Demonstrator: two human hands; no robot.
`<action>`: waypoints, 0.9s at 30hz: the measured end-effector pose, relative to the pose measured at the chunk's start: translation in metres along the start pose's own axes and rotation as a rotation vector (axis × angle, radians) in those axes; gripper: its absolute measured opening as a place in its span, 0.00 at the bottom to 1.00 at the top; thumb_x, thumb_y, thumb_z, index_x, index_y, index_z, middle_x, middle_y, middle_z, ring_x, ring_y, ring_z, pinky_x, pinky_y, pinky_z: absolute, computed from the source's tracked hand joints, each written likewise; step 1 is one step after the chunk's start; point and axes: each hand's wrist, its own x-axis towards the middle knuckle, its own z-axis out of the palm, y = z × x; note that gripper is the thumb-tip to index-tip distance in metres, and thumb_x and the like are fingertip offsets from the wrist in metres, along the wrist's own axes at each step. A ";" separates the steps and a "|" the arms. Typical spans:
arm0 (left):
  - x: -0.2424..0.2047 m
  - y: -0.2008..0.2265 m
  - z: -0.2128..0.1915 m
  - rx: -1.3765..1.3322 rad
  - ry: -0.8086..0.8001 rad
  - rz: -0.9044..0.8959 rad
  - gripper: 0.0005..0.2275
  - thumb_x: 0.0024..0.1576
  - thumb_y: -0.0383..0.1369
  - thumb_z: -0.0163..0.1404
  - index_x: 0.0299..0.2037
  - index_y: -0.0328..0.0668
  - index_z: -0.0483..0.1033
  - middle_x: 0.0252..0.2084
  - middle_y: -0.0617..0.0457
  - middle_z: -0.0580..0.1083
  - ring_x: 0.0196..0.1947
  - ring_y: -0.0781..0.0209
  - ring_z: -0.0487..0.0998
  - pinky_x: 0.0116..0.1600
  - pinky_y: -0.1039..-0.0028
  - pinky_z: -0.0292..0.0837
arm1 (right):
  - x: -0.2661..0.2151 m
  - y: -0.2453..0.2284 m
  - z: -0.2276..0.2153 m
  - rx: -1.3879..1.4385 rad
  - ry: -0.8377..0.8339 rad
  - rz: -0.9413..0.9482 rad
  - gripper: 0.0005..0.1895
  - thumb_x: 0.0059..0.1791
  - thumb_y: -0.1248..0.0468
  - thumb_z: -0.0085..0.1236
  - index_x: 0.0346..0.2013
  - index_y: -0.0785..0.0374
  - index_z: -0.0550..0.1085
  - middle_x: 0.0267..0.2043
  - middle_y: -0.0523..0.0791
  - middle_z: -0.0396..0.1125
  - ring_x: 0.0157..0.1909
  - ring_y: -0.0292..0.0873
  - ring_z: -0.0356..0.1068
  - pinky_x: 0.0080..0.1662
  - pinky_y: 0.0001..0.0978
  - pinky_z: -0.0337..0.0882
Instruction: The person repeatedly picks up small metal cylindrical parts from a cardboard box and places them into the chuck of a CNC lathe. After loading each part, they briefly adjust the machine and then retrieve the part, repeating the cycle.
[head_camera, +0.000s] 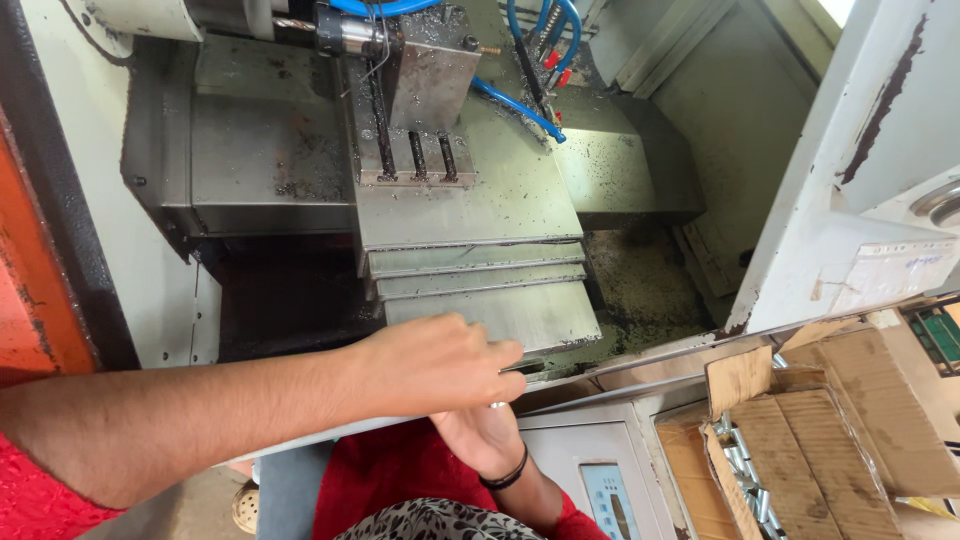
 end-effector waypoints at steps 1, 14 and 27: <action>0.000 0.000 0.000 0.051 0.025 0.026 0.04 0.48 0.31 0.53 0.29 0.42 0.73 0.31 0.49 0.71 0.26 0.51 0.80 0.25 0.63 0.74 | -0.001 -0.003 -0.002 -0.071 0.021 -0.034 0.24 0.56 0.52 0.44 0.64 0.57 0.62 0.66 0.43 0.62 0.69 0.42 0.62 0.69 0.43 0.63; -0.006 0.001 0.020 0.175 -0.043 0.041 0.04 0.48 0.30 0.53 0.29 0.39 0.73 0.35 0.48 0.75 0.25 0.52 0.81 0.25 0.64 0.76 | -0.007 -0.050 -0.031 0.081 -0.181 -0.135 0.19 0.66 0.45 0.42 0.55 0.57 0.68 0.38 0.40 0.71 0.45 0.40 0.72 0.52 0.35 0.71; -0.007 0.004 0.020 0.128 -0.124 -0.016 0.04 0.52 0.30 0.52 0.30 0.40 0.71 0.34 0.45 0.74 0.24 0.49 0.80 0.25 0.62 0.74 | -0.007 -0.047 0.000 -0.214 0.147 -0.182 0.22 0.55 0.61 0.50 0.64 0.64 0.66 0.49 0.43 0.69 0.52 0.39 0.69 0.53 0.33 0.69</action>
